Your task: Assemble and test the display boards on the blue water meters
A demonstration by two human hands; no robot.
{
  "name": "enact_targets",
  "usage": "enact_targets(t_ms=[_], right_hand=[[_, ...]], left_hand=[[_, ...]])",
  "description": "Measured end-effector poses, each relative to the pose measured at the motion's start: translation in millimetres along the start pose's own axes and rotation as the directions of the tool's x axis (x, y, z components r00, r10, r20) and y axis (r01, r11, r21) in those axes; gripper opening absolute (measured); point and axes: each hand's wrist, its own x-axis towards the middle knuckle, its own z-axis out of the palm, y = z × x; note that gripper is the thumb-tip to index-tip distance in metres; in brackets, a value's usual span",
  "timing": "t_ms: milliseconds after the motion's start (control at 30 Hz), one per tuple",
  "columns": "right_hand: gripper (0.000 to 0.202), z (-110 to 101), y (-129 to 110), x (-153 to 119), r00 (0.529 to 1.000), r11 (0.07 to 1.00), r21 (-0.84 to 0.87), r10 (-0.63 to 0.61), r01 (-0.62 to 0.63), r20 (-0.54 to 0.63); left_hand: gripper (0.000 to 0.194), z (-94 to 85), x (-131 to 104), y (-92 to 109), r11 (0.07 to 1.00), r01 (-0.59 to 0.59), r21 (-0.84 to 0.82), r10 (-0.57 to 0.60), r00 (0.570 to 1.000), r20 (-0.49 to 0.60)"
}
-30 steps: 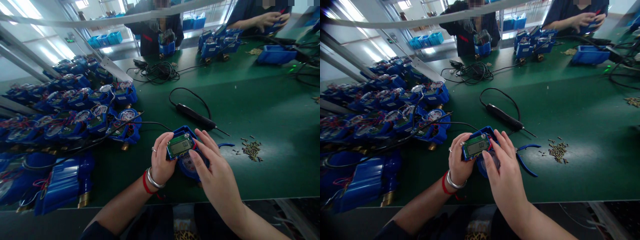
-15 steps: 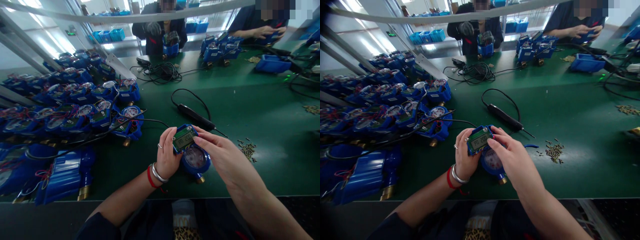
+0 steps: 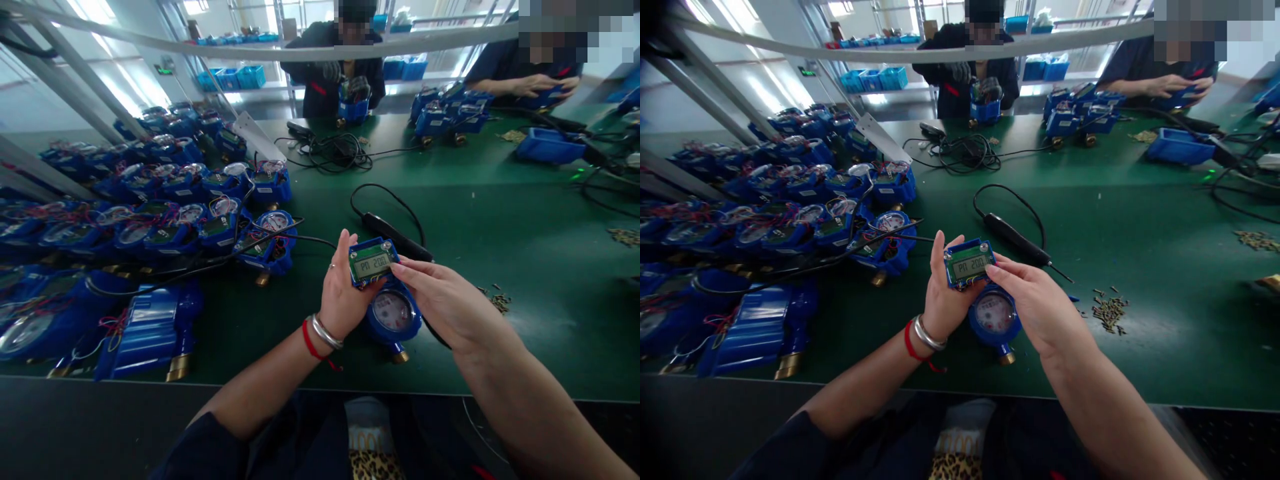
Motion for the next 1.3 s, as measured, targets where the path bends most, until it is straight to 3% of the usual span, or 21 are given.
enact_targets(t_ms=[133,333,433,567,700,833,1000,1200,1300], right_hand=[[0.032,-3,3,0,1.000,1.000,-0.018,0.005,-0.005,0.009],[0.033,-10,11,0,0.998,0.998,-0.056,-0.005,0.008,0.062],[0.034,-17,8,-4,0.997,0.990,-0.140,-0.017,0.028,0.079],[0.040,-32,4,-16,0.995,0.927,-0.366,-0.099,0.081,-0.029],[0.039,-39,15,-27,0.945,0.784,-0.592,-0.307,0.186,-0.109],[0.041,-21,34,-32,0.878,0.674,-0.667,-0.475,0.318,-0.062],[0.039,-2,48,-29,0.760,0.540,-0.727,-0.649,0.424,-0.038],[0.036,-4,48,-28,0.720,0.507,-0.725,-0.693,0.466,-0.022],[0.035,-7,46,-27,0.734,0.521,-0.723,-0.678,0.454,-0.028]], left_hand=[[0.100,-0.9,2,5,0.994,0.099,0.049,-0.099,0.995,0.012],[0.076,-0.9,0,6,0.980,0.168,0.103,-0.169,0.986,-0.007],[0.060,-1.0,-2,5,0.975,0.186,0.122,-0.185,0.982,-0.022],[0.053,-3.2,-5,2,0.975,0.188,0.120,-0.184,0.982,-0.051],[0.050,-5.1,-7,1,0.982,0.156,0.107,-0.145,0.984,-0.100],[0.051,-3.5,-8,4,0.991,0.126,0.049,-0.120,0.986,-0.114],[0.050,0.7,-9,3,0.992,0.124,-0.027,-0.127,0.985,-0.120],[0.052,2.1,-16,-4,0.972,0.188,-0.141,-0.199,0.978,-0.069],[0.056,1.5,-16,-5,0.974,0.188,-0.125,-0.198,0.978,-0.073]])
